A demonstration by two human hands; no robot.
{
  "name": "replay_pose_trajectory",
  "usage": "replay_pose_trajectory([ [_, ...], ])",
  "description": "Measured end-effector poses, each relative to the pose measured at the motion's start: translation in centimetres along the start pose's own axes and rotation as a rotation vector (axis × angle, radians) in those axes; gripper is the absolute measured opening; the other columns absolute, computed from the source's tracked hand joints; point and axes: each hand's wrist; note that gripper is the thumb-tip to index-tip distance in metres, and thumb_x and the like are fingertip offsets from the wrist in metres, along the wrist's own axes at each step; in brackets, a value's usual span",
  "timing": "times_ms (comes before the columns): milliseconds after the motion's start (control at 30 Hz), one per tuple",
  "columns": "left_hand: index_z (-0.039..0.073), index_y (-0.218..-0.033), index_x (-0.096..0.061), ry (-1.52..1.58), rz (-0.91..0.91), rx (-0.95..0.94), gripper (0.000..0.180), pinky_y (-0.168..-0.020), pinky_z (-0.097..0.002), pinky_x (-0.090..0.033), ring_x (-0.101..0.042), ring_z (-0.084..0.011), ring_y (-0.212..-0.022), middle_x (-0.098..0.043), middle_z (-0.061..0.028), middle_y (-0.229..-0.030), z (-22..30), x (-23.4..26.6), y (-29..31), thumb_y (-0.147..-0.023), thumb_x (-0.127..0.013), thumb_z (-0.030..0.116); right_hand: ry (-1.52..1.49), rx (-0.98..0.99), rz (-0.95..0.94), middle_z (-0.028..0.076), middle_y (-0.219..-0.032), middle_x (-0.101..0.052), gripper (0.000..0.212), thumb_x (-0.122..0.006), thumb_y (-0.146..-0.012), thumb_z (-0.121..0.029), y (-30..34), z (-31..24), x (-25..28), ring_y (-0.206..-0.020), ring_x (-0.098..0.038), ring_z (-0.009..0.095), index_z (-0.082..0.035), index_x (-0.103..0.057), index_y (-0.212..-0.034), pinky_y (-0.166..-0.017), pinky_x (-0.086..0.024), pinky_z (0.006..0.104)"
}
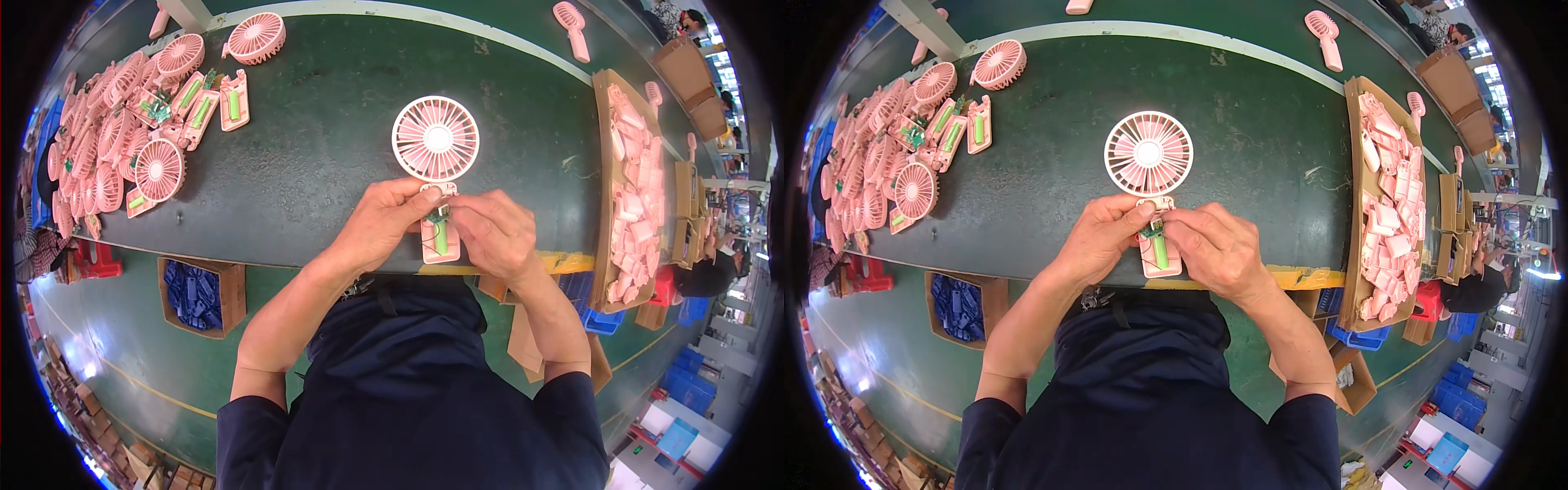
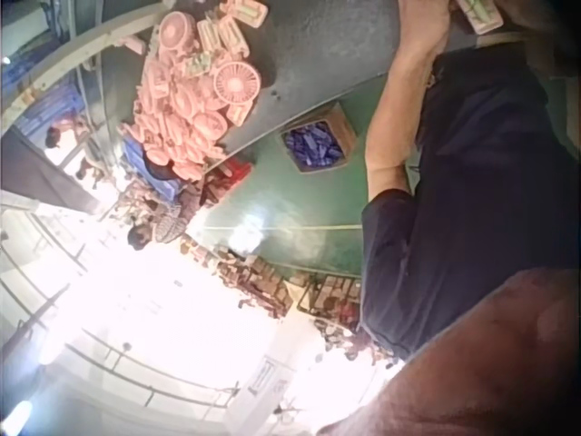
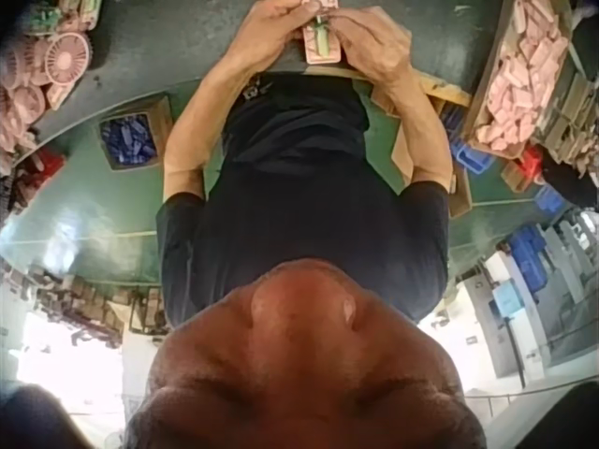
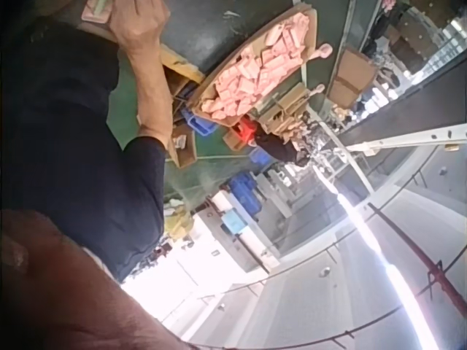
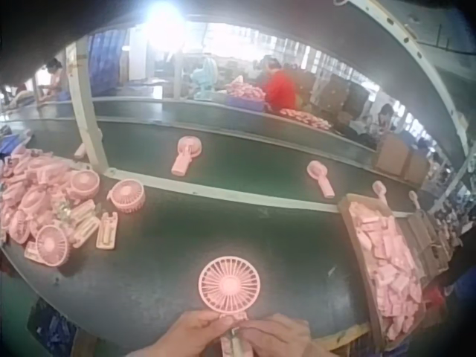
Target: The person assembles portable electric fans by fitting the internal wiring and circuit boards into the handle casing, snapping the handle covers on by hand, and placing the assembled fans onto the conveyor belt.
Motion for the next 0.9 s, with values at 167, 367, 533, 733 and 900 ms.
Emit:
replay_pose_trajectory([
  [167, -0.006, -0.127, -0.061, 0.07, -0.045, 0.075, 0.039, -0.092, -0.0349, -0.058, -0.068, -0.0177, -0.104, -0.067, -0.0115, -0.117, 0.7, 0.2, -0.1, -0.11, -0.048, 0.026, -0.089, -0.178, -0.104, 0.01, -0.092, -0.069, 0.02, -0.075, -0.078, 0.003, -0.5, -0.3, 0.3, -0.074, -0.067, 0.027, -0.001, -0.066, -0.095, -0.059, -0.055, 0.0346],
  [367, -0.006, -0.126, -0.061, 0.105, -0.071, 0.083, 0.037, -0.095, -0.0376, -0.058, -0.069, -0.019, -0.106, -0.067, -0.0117, -0.118, 0.9, 0.3, -0.5, -0.11, -0.047, 0.025, -0.176, -0.372, -0.166, 0.013, -0.096, -0.065, 0.013, -0.072, -0.085, 0.002, -1.3, -0.7, 1.0, -0.075, -0.067, 0.031, 0.0, -0.063, -0.096, -0.065, -0.055, 0.0387],
  [533, -0.005, -0.126, -0.061, 0.133, -0.075, 0.09, 0.038, -0.095, -0.0377, -0.057, -0.069, -0.0191, -0.106, -0.068, -0.0116, -0.118, 0.9, 0.4, -0.5, -0.109, -0.049, 0.026, -0.149, -0.399, -0.221, 0.012, -0.099, -0.062, 0.013, -0.07, -0.086, 0.003, -1.7, -0.4, 1.3, -0.075, -0.066, 0.033, -0.001, -0.062, -0.095, -0.064, -0.055, 0.0394],
  [733, -0.005, -0.126, -0.061, 0.1, -0.089, 0.097, 0.039, -0.095, -0.0374, -0.057, -0.069, -0.0187, -0.106, -0.068, -0.0117, -0.117, 1.0, 0.4, -0.6, -0.109, -0.051, 0.028, -0.071, -0.32, -0.286, 0.012, -0.097, -0.061, 0.012, -0.069, -0.085, 0.002, -2.1, -0.3, 1.7, -0.08, -0.067, 0.032, 0.0, -0.062, -0.095, -0.065, -0.056, 0.0412],
  [900, -0.005, -0.126, -0.061, 0.082, -0.075, 0.105, 0.039, -0.095, -0.0371, -0.057, -0.069, -0.0188, -0.106, -0.068, -0.0123, -0.118, 1.1, 0.3, -0.6, -0.109, -0.05, 0.028, -0.005, -0.278, -0.319, 0.01, -0.099, -0.061, 0.015, -0.068, -0.081, 0.003, -2.2, -0.5, 1.9, -0.083, -0.067, 0.032, 0.0, -0.061, -0.094, -0.066, -0.056, 0.0421],
])
Point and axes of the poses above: each hand's wrist, its own y-axis away from the middle knuckle, its own x-axis out of the back of the hand, z = x × y
